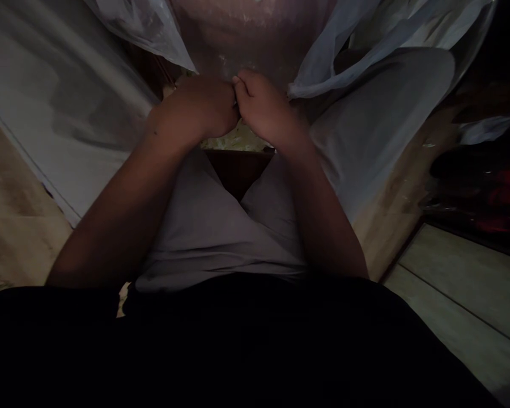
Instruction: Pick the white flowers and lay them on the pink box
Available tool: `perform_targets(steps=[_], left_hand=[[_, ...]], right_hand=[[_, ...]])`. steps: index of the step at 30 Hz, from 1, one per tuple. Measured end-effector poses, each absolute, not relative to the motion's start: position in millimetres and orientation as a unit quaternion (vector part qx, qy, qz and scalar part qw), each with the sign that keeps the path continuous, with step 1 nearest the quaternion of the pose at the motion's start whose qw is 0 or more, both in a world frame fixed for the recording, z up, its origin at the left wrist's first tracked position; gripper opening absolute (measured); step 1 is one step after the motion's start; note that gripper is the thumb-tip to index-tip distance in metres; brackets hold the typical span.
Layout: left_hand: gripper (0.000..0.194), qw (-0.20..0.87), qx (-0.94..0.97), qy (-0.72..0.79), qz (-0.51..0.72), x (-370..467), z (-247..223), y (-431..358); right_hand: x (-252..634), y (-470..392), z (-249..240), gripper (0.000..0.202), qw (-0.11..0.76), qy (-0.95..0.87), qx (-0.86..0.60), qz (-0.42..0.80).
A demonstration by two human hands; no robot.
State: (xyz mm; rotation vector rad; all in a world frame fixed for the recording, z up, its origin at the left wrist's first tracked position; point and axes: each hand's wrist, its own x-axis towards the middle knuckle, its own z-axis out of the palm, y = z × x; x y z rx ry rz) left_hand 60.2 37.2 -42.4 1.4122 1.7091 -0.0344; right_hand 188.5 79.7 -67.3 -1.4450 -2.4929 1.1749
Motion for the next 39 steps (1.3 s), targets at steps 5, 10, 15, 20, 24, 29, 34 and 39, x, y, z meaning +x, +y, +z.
perform_targets(steps=[5,10,15,20,24,29,34,39], left_hand=[[0.038,0.383,0.615,0.685,-0.081,61.7,-40.8,37.6],[0.037,0.367,0.651,0.662,-0.058,60.8,-40.0,40.1],[0.03,0.344,0.643,0.681,0.06,64.2,-37.6,47.7],[0.029,0.351,0.623,0.681,0.157,67.4,-34.4,54.1],[0.029,0.346,0.62,0.676,0.199,68.2,-28.9,54.9],[0.027,0.326,0.609,0.664,0.286,71.9,-25.6,55.3],[0.02,0.301,0.631,0.627,0.342,66.4,-36.8,58.8],[0.008,0.293,0.65,0.618,0.332,56.8,-44.3,61.6]], right_hand=[[189.1,80.7,-74.1,0.028,0.024,-0.8,-0.459,0.385],[187.0,79.0,-75.0,0.027,0.041,-0.786,-0.468,0.402],[180.6,84.5,-64.6,0.031,0.144,-0.674,-0.554,0.467],[177.3,87.1,-49.1,0.035,0.219,-0.517,-0.576,0.594],[177.3,87.0,-41.6,0.033,0.26,-0.476,-0.58,0.608],[178.3,89.7,-40.1,0.03,0.289,-0.442,-0.563,0.635],[178.3,90.2,-46.9,0.029,0.302,-0.346,-0.58,0.673],[177.3,90.1,-51.5,0.019,0.286,-0.344,-0.58,0.681]])
